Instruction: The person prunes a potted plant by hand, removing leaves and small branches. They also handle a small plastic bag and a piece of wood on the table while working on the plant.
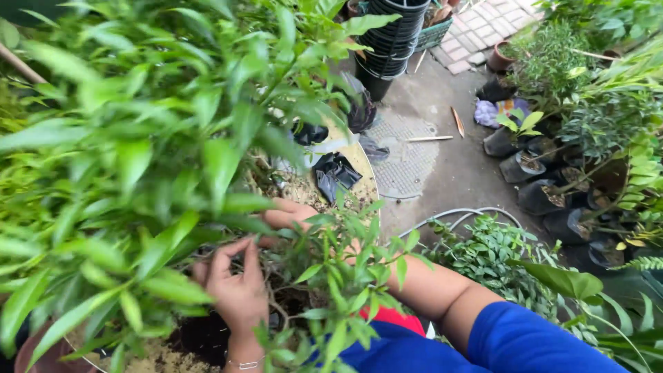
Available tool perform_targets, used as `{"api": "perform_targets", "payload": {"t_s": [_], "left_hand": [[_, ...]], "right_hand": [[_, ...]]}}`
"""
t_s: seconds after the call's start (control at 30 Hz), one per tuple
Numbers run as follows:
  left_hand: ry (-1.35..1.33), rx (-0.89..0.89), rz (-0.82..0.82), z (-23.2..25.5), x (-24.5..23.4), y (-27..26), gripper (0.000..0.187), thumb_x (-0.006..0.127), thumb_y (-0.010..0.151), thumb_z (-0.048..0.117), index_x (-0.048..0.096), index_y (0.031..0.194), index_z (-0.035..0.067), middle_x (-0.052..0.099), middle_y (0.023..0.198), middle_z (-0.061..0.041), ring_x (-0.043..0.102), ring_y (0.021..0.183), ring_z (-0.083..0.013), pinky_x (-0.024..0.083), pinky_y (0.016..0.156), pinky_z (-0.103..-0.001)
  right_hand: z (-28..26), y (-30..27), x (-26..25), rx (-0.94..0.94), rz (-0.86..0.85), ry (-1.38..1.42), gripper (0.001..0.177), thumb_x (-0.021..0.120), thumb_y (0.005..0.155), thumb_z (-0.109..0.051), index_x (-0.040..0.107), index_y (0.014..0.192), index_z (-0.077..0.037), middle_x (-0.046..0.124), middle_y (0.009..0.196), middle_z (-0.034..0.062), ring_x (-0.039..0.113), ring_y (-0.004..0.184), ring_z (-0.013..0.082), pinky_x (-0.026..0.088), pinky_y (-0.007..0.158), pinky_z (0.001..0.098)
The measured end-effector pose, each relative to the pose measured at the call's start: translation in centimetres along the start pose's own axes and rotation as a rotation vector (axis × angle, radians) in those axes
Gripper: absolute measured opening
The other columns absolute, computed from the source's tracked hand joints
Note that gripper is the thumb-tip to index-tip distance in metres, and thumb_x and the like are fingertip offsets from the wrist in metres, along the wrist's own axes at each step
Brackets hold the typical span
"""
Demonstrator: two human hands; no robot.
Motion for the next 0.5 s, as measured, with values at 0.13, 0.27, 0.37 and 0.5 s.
{"api": "perform_targets", "payload": {"t_s": [0.13,0.27,0.37,0.5], "left_hand": [[0.039,-0.004,0.07,1.5,0.7,0.3,0.012,0.081,0.089,0.013,0.073,0.097,0.008,0.064,0.101,-0.011,0.056,0.107,-0.0258,0.042,0.099,-0.038],[-0.173,-0.197,-0.047,-1.0,1.8,-1.0,0.01,0.073,0.095,0.015,0.072,0.103,0.009,0.073,0.103,-0.008,0.062,0.089,-0.0235,0.046,0.086,-0.035],[-0.221,-0.038,-0.028,-0.5,1.7,-0.8,0.009,0.071,0.1,0.013,0.071,0.106,0.007,0.077,0.107,-0.009,0.069,0.093,-0.0212,0.05,0.093,-0.035],[-0.106,0.062,0.052,0.8,1.2,-0.2,0.015,0.076,0.09,0.011,0.078,0.104,0.007,0.073,0.096,-0.011,0.063,0.09,-0.0272,0.049,0.083,-0.035]], "right_hand": [[4.5,-1.2,-2.1,-0.329,-0.07,-0.444,0.024,0.07,0.101,-0.008,0.062,0.124,-0.004,0.063,0.123,0.0114,0.068,0.116,0.0301,0.056,0.101,0.0395],[5.7,-0.7,-1.8,-0.399,-0.093,-0.534,0.022,0.071,0.099,-0.007,0.063,0.119,-0.003,0.066,0.119,0.0124,0.069,0.111,0.03,0.057,0.097,0.0386],[5.3,-0.5,-1.8,-0.463,-0.067,-0.622,0.021,0.071,0.096,-0.005,0.063,0.115,-0.002,0.068,0.115,0.0132,0.07,0.107,0.0298,0.058,0.095,0.0378],[4.2,-1.2,-1.7,-0.518,0.007,-0.678,0.022,0.071,0.09,-0.003,0.063,0.111,0.001,0.069,0.111,0.0139,0.071,0.103,0.0286,0.057,0.092,0.0377]]}}
Point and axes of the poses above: each hand's wrist, its own y-axis towards the middle knuckle, its own x-axis out of the palm, z = x × y, the point moved 5 cm from there along y, towards the middle knuckle
